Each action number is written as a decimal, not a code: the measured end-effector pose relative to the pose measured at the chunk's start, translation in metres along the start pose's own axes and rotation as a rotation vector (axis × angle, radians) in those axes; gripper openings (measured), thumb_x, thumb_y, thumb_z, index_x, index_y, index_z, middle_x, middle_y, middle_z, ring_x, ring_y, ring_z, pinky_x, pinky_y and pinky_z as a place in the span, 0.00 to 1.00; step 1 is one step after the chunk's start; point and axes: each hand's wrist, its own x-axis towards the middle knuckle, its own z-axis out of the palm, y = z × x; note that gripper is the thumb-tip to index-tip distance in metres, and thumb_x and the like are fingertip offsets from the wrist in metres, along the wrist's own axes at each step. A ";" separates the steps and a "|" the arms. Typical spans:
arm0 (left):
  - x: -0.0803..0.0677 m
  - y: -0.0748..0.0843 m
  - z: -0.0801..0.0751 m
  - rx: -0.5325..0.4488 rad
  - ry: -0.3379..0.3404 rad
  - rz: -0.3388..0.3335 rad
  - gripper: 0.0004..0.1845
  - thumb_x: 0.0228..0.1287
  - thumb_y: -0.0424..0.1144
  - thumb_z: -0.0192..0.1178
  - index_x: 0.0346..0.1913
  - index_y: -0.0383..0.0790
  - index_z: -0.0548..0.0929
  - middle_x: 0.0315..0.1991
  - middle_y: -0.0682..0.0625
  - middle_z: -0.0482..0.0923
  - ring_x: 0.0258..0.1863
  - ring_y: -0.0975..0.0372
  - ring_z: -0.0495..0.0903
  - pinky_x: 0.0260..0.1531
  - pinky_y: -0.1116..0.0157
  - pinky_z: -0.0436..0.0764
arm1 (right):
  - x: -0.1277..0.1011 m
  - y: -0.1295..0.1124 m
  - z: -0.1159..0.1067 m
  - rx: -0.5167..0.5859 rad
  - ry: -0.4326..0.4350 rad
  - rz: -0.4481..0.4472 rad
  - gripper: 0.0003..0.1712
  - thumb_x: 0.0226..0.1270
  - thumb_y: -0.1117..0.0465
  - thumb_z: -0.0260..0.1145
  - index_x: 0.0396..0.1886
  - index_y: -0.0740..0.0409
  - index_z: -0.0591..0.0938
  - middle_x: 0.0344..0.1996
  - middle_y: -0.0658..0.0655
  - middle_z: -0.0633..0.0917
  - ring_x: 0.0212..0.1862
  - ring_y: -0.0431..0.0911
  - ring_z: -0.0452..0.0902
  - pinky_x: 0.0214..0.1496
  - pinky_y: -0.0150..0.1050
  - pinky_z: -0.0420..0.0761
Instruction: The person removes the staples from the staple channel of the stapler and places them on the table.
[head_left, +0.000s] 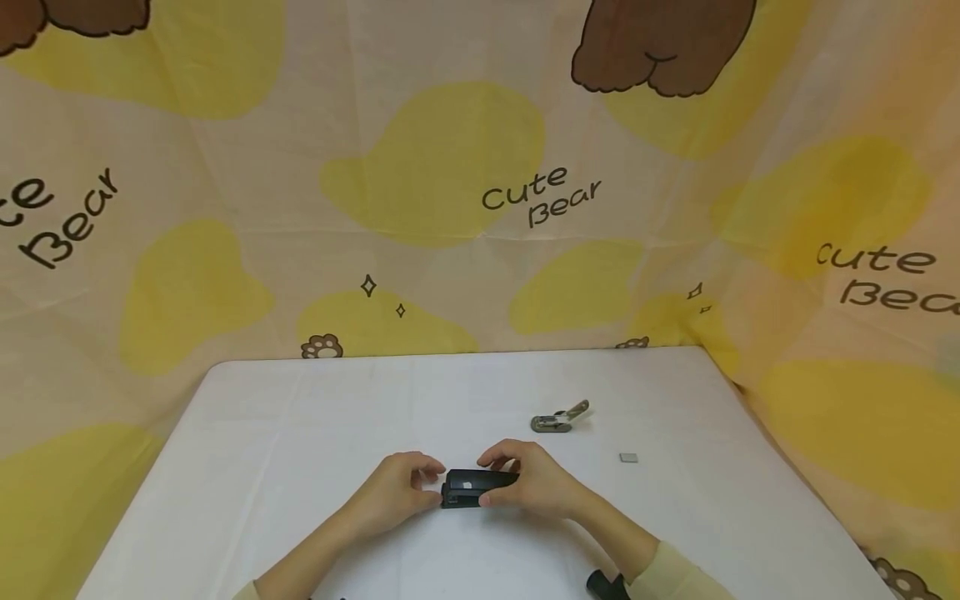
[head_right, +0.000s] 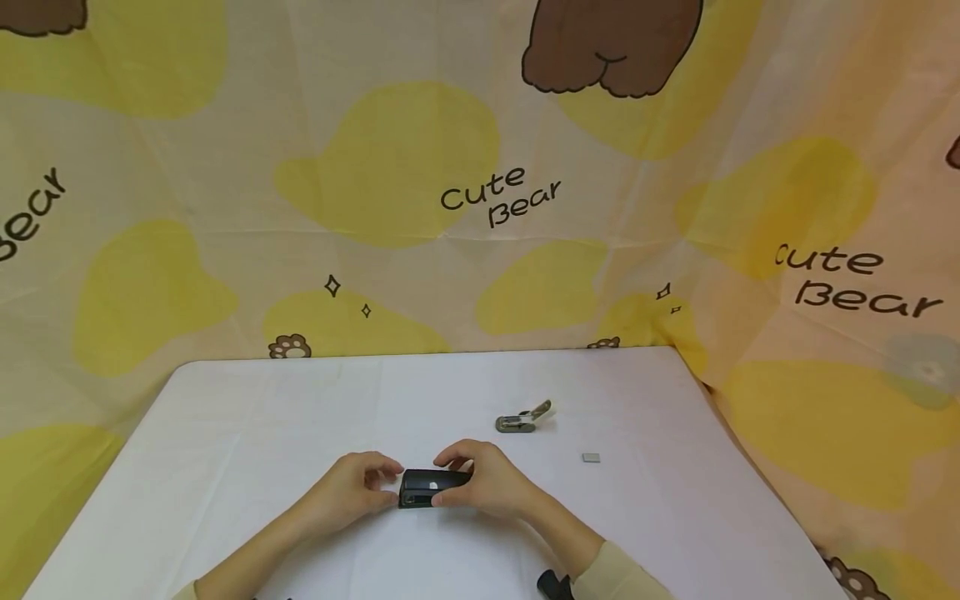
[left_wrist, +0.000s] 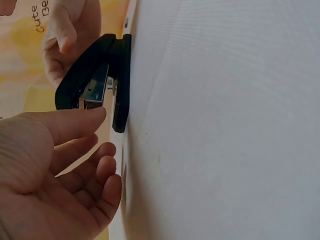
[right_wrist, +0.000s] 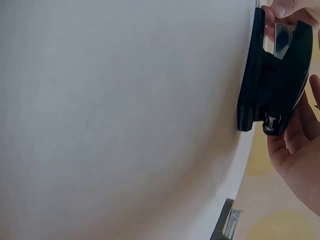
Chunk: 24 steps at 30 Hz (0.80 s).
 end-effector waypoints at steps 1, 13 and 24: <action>0.000 -0.001 0.000 0.008 0.000 0.003 0.18 0.56 0.33 0.77 0.51 0.38 0.89 0.39 0.52 0.84 0.30 0.62 0.74 0.29 0.66 0.73 | 0.001 -0.001 0.001 0.002 0.000 -0.001 0.25 0.54 0.59 0.85 0.52 0.55 0.86 0.43 0.49 0.85 0.41 0.48 0.80 0.44 0.37 0.79; 0.001 -0.006 0.003 0.054 -0.008 0.023 0.16 0.56 0.33 0.77 0.49 0.37 0.90 0.35 0.56 0.82 0.32 0.63 0.73 0.32 0.66 0.74 | 0.007 -0.006 0.014 0.020 -0.012 -0.027 0.23 0.55 0.56 0.85 0.50 0.48 0.87 0.41 0.47 0.85 0.39 0.46 0.78 0.43 0.35 0.79; 0.002 -0.005 0.005 0.064 -0.020 0.021 0.14 0.55 0.35 0.78 0.46 0.39 0.91 0.33 0.57 0.80 0.33 0.62 0.73 0.34 0.65 0.74 | 0.011 -0.006 0.017 0.003 -0.023 -0.031 0.26 0.57 0.58 0.84 0.56 0.53 0.87 0.46 0.44 0.86 0.45 0.43 0.79 0.49 0.35 0.79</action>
